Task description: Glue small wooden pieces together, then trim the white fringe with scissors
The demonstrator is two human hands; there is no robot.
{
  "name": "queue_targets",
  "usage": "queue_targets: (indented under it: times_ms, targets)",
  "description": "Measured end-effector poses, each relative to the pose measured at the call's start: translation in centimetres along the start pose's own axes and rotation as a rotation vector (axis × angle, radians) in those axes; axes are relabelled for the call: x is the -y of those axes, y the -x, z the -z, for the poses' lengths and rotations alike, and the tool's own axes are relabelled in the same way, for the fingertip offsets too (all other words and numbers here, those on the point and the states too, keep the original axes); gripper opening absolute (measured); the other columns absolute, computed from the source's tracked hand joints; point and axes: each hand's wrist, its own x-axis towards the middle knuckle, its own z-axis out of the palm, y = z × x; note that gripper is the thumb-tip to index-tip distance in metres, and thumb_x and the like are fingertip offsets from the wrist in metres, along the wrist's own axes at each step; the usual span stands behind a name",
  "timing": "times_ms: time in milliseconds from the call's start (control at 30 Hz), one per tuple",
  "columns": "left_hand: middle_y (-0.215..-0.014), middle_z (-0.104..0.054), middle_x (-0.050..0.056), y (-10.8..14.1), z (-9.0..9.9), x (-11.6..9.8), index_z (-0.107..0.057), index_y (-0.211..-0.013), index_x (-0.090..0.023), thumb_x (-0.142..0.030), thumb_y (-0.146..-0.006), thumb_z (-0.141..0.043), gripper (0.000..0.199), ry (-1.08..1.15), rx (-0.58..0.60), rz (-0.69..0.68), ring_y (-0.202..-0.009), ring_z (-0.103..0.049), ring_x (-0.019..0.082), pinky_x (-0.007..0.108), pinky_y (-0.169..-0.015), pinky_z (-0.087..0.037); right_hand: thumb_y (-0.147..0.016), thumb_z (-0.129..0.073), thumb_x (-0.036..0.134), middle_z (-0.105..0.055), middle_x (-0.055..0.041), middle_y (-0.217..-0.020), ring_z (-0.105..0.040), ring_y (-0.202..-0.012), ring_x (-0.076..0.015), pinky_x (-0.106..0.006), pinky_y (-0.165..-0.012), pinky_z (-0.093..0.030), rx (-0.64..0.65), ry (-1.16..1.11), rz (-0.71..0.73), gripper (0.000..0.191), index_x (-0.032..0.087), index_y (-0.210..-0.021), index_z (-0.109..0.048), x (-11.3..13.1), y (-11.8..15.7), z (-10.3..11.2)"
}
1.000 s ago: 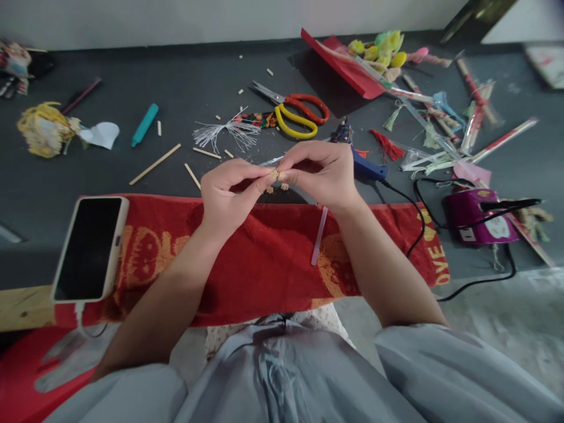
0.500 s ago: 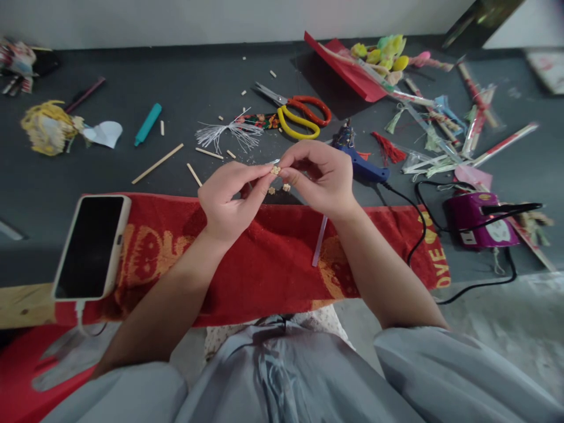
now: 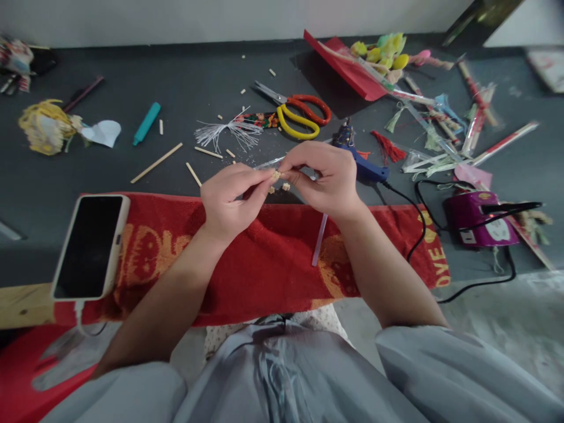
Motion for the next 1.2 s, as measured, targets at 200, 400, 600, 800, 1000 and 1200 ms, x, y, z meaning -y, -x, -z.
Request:
queue_targets:
  times_ms: [200, 400, 600, 800, 1000, 1200]
  targets:
    - [-0.069, -0.072, -0.001, 0.12, -0.08, 0.11, -0.074, -0.082, -0.019, -0.021, -0.084, -0.068, 0.007, -0.005, -0.005, -0.033, -0.060, -0.062, 0.008, 0.021, -0.060, -0.047, -0.091, -0.056, 0.024, -0.067, 0.0000, -0.075, -0.063, -0.073, -0.0115, -0.028, -0.069, -0.050, 0.008, 0.001, 0.021, 0.015, 0.020, -0.079, -0.062, -0.20, 0.06, 0.02]
    - [-0.066, -0.072, -0.001, -0.04, -0.04, -0.02, -0.075, -0.080, -0.021, -0.024, -0.083, -0.069, 0.007, 0.046, 0.025, 0.031, -0.057, -0.060, 0.008, 0.022, -0.057, -0.047, -0.088, -0.062, 0.027, -0.066, 0.0007, -0.072, -0.061, -0.069, -0.0102, -0.026, -0.067, -0.049, 0.010, -0.045, -0.027, 0.015, 0.019, -0.076, -0.063, -0.20, 0.08, 0.05]
    - [-0.062, -0.066, -0.002, -0.04, -0.64, -0.18, -0.075, -0.078, -0.024, -0.042, -0.078, -0.073, 0.019, 0.360, 0.046, 0.539, -0.046, -0.053, 0.007, 0.023, -0.043, -0.040, -0.081, -0.072, 0.037, -0.062, 0.0009, -0.069, -0.056, -0.061, -0.0079, -0.022, -0.057, -0.046, 0.021, -0.259, -0.325, 0.023, 0.016, -0.077, -0.065, 0.57, -0.28, 0.01]
    - [-0.051, -0.057, -0.005, -0.19, -0.97, 0.16, -0.073, -0.078, -0.023, -0.047, -0.076, -0.074, 0.024, 0.523, 0.068, 0.830, -0.035, -0.042, 0.004, 0.021, -0.033, -0.031, -0.083, -0.069, 0.040, -0.056, 0.0035, -0.065, -0.053, -0.057, -0.0068, -0.021, -0.053, -0.046, 0.017, -0.362, -0.435, 0.023, 0.017, -0.079, -0.063, 0.37, -0.44, -0.21]
    - [-0.050, -0.056, -0.005, -0.43, -0.98, 0.09, -0.072, -0.075, -0.022, -0.043, -0.075, -0.076, 0.021, 0.542, 0.047, 0.840, -0.034, -0.039, 0.003, 0.020, -0.032, -0.030, -0.083, -0.067, 0.048, -0.055, 0.0037, -0.068, -0.052, -0.058, -0.0059, -0.019, -0.052, -0.045, 0.052, -0.404, -0.441, 0.030, 0.019, -0.080, -0.061, 0.01, -0.37, -0.39]
    - [-0.055, -0.062, -0.004, -0.11, -0.90, 0.08, -0.075, -0.077, -0.024, -0.042, -0.072, -0.078, 0.019, 0.499, 0.055, 0.753, -0.037, -0.044, 0.004, 0.022, -0.034, -0.031, -0.081, -0.069, 0.050, -0.053, 0.0035, -0.066, -0.048, -0.059, -0.0061, -0.020, -0.053, -0.041, 0.060, -0.382, -0.411, 0.035, 0.017, -0.078, -0.059, 0.06, -0.32, -0.58]
